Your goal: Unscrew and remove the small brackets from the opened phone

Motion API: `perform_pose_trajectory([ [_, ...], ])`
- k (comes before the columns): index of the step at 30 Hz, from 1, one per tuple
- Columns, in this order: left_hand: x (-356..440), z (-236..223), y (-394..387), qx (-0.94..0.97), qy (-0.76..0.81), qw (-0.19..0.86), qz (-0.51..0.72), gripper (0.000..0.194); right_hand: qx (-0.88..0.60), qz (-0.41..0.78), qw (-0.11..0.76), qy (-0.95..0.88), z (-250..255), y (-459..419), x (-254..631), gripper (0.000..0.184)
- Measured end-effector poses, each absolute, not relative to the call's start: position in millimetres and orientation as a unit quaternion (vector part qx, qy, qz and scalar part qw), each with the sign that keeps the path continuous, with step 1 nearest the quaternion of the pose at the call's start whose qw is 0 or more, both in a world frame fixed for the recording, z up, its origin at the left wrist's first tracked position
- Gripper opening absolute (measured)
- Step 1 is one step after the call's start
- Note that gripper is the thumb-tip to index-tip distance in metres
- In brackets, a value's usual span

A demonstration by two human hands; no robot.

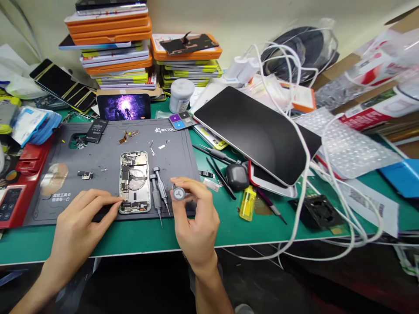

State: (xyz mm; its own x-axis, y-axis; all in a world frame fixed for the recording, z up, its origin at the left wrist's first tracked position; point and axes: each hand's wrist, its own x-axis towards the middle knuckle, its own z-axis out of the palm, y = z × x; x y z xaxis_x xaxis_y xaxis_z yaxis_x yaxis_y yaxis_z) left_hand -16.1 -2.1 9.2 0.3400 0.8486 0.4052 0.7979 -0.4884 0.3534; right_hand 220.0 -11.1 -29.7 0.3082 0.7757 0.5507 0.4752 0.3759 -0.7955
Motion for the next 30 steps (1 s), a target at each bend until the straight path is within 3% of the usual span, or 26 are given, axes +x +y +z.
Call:
perform_pose_trajectory([
  [19,-16.9,7.8,-4.4,0.850,0.463,-0.015,0.251,0.011,-0.554,0.130,0.592,-0.571,-29.5,-12.0,218.8,0.023],
  [30,-21.8,-1.6,-8.4,0.830,0.465,0.021,0.307,0.018,-0.565,0.089,0.588,-0.571,-32.4,-11.5,218.5,0.027],
])
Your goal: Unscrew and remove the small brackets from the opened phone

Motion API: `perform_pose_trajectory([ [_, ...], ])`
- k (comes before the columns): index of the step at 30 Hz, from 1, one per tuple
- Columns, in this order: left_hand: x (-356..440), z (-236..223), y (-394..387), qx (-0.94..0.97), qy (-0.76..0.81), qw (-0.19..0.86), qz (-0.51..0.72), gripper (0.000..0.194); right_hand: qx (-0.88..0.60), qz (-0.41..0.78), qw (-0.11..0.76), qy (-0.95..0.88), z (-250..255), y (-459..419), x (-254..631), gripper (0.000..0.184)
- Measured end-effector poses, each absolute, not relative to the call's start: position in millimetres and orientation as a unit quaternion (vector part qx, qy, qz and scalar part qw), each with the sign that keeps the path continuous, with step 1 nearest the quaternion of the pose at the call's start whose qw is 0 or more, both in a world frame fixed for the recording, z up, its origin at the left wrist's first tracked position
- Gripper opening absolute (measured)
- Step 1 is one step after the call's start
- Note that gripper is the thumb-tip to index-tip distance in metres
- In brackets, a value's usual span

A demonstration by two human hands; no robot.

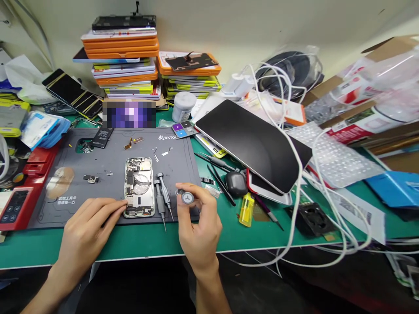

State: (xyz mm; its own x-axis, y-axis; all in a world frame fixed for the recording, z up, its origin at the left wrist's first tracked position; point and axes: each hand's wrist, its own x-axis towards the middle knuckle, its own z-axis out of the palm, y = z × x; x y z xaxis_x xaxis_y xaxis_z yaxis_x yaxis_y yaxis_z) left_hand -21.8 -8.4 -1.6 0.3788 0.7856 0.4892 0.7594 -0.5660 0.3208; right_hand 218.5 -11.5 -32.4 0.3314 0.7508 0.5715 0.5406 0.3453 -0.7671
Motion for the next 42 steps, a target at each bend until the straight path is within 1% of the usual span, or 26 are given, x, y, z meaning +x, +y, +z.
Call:
perform_pose_trajectory([
  [4,-22.1,1.4,-11.7,0.795,0.488,0.053,0.357,0.009,-0.578,0.023,0.597,-0.556,-33.1,-8.1,216.7,0.042],
  [7,-22.4,4.7,-15.5,0.763,0.502,0.061,0.403,0.025,-0.555,-0.031,0.643,-0.526,-29.3,-5.7,211.8,0.049],
  [9,-23.2,5.5,-18.6,0.748,0.502,0.062,0.429,0.031,-0.518,-0.046,0.681,-0.516,-23.0,-6.2,204.7,0.051],
  [10,-23.7,5.4,-20.0,0.745,0.499,0.062,0.438,0.032,-0.507,-0.025,0.690,-0.515,-18.8,-7.1,199.9,0.052],
  [11,-24.2,5.2,-21.1,0.745,0.496,0.063,0.441,0.032,-0.504,0.020,0.689,-0.521,-14.3,-8.3,194.3,0.053],
  [12,-24.5,5.0,-21.9,0.747,0.492,0.066,0.442,0.033,-0.504,0.076,0.678,-0.529,-9.6,-9.5,188.2,0.050],
  [14,-24.7,4.8,-22.5,0.752,0.487,0.071,0.438,0.033,-0.510,0.169,0.608,-0.585,-1.0,-10.9,175.1,0.042],
  [16,-24.5,5.2,-22.4,0.754,0.489,0.071,0.433,0.033,-0.492,0.202,0.535,-0.656,5.4,-9.8,162.2,0.037],
  [18,-24.3,5.7,-22.2,0.754,0.494,0.066,0.428,0.034,-0.467,0.230,0.492,-0.698,8.6,-6.8,151.2,0.036],
  [21,-24.7,5.7,-22.1,0.750,0.498,0.060,0.430,0.034,-0.456,0.268,0.470,-0.707,8.4,-1.6,140.0,0.034],
  [26,-26.3,4.4,-22.2,0.752,0.490,0.068,0.435,0.034,-0.464,0.288,0.463,-0.698,3.1,2.2,134.9,0.031],
  [29,-27.5,3.4,-22.5,0.752,0.486,0.073,0.439,0.033,-0.455,0.328,0.502,-0.659,-0.9,0.9,136.3,0.033],
  [32,-28.8,1.4,-22.8,0.747,0.476,0.085,0.456,0.030,-0.448,0.347,0.591,-0.574,-5.0,-1.8,138.8,0.038],
  [34,-29.3,-0.4,-22.6,0.741,0.469,0.099,0.471,0.026,-0.445,0.328,0.648,-0.523,-6.5,-3.2,140.9,0.035],
  [36,-29.3,-2.0,-22.0,0.730,0.472,0.125,0.478,0.017,-0.447,0.316,0.676,-0.493,-7.0,-3.6,143.5,0.031],
  [38,-29.1,-2.6,-21.2,0.716,0.488,0.160,0.472,0.004,-0.457,0.318,0.674,-0.485,-6.8,-3.2,146.2,0.034],
  [40,-29.1,-2.1,-20.7,0.708,0.500,0.198,0.458,0.022,-0.462,0.326,0.663,-0.491,-6.7,-2.7,148.6,0.042],
  [42,-29.5,-0.7,-20.6,0.713,0.493,0.233,0.440,0.034,-0.456,0.338,0.656,-0.498,-6.5,-2.8,150.5,0.051],
])
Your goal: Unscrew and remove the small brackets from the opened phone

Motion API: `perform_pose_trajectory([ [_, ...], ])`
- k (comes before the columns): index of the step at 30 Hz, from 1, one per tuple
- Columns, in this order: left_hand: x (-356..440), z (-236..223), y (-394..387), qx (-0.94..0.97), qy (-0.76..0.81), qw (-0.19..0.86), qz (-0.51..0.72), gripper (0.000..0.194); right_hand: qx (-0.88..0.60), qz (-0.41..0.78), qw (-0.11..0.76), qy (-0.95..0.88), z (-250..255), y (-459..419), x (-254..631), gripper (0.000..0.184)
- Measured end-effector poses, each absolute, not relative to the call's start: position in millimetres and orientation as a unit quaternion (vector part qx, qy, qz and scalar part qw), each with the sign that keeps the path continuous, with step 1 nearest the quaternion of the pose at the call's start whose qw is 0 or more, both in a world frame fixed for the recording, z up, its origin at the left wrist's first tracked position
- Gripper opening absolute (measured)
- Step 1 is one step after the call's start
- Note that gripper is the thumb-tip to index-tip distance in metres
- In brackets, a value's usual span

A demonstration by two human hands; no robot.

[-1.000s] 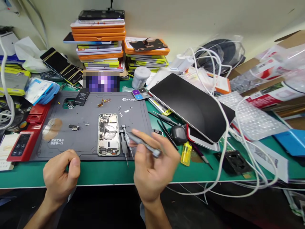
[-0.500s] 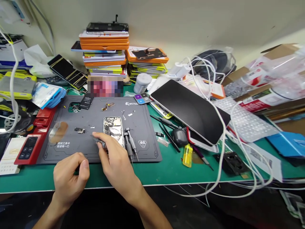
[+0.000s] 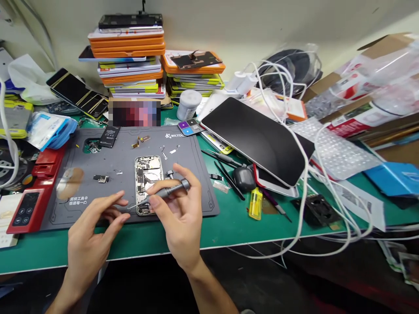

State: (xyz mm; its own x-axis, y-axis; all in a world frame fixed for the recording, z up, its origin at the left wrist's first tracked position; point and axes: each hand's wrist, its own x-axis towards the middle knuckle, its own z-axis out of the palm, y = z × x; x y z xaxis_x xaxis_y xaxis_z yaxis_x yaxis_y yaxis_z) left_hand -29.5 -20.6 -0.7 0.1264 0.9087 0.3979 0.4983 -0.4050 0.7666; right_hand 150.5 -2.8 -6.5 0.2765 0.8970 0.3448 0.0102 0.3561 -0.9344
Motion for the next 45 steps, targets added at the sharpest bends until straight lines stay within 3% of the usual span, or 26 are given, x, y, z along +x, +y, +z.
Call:
perform_pose_trajectory([
  [8,-30.4,5.5,-20.8,0.741,0.449,0.231,0.443,0.018,-0.409,0.454,0.650,-0.451,0.6,-7.6,152.4,0.050],
  [15,-30.9,5.0,-21.6,0.747,0.439,0.211,0.453,0.021,-0.382,0.511,0.654,-0.407,1.8,-9.0,154.0,0.050],
  [45,-29.1,3.4,-22.8,0.747,0.407,0.219,0.478,0.031,-0.371,0.577,0.634,-0.357,4.7,-5.6,158.6,0.048],
])
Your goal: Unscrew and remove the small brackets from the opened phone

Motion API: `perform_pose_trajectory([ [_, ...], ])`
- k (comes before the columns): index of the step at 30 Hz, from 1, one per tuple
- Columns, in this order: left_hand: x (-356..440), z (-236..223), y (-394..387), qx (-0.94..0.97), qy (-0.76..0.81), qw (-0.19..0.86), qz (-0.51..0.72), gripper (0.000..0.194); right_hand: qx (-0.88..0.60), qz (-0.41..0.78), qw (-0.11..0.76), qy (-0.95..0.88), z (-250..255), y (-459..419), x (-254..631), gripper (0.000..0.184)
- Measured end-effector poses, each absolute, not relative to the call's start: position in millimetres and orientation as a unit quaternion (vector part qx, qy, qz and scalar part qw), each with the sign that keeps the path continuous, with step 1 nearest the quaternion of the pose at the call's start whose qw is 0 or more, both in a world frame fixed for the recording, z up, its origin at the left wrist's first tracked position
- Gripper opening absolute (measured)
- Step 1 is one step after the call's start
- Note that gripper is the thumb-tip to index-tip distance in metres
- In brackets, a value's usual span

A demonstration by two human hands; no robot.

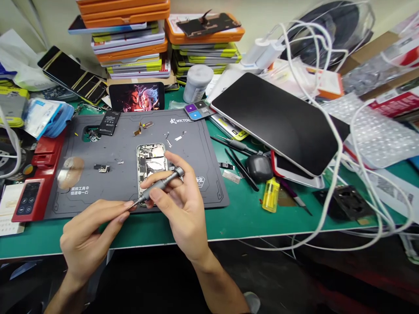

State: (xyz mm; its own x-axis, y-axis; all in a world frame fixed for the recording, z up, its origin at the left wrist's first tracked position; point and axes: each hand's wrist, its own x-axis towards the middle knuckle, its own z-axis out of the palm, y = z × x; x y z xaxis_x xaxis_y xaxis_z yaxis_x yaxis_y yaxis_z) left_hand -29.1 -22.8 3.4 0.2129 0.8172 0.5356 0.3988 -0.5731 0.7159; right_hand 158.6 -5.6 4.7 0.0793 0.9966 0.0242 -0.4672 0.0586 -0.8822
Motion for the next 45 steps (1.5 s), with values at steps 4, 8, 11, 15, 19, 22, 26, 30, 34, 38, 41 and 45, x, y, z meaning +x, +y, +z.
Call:
perform_pose_trajectory([
  [4,-29.0,4.7,-22.5,0.747,0.403,0.224,0.480,0.031,-0.383,0.572,0.631,-0.358,5.2,-5.4,158.5,0.049],
  [8,-28.6,4.7,-22.6,0.749,0.408,0.216,0.476,0.034,-0.382,0.567,0.636,-0.359,4.0,-6.8,158.5,0.050],
  [11,-28.0,4.9,-22.4,0.747,0.416,0.212,0.473,0.035,-0.386,0.563,0.634,-0.363,3.3,-7.3,158.2,0.049],
  [15,-27.4,5.6,-21.6,0.745,0.418,0.210,0.475,0.033,-0.383,0.563,0.635,-0.364,3.3,-6.7,158.0,0.049],
  [19,-27.3,5.2,-20.6,0.748,0.416,0.211,0.473,0.032,-0.382,0.566,0.635,-0.361,3.8,-6.9,158.4,0.048],
  [22,-27.3,4.1,-20.6,0.747,0.415,0.212,0.474,0.032,-0.384,0.572,0.629,-0.359,4.9,-7.5,158.8,0.048],
  [26,-27.9,3.1,-21.5,0.746,0.414,0.216,0.475,0.031,-0.385,0.574,0.628,-0.357,6.2,-7.1,159.2,0.047],
  [30,-28.7,3.7,-22.3,0.746,0.415,0.218,0.474,0.034,-0.390,0.575,0.625,-0.356,6.3,-5.7,159.2,0.048],
  [34,-28.7,4.6,-22.6,0.749,0.412,0.222,0.470,0.036,-0.384,0.576,0.626,-0.360,6.1,-5.2,158.9,0.048],
  [38,-28.2,4.3,-22.3,0.748,0.416,0.212,0.472,0.035,-0.379,0.578,0.628,-0.357,6.0,-5.3,158.7,0.047],
  [41,-28.2,3.9,-22.0,0.749,0.421,0.206,0.469,0.033,-0.389,0.570,0.626,-0.363,5.8,-5.5,158.6,0.047],
  [45,-29.0,4.0,-22.1,0.750,0.424,0.207,0.463,0.032,-0.393,0.565,0.628,-0.362,5.9,-5.8,158.5,0.048],
])
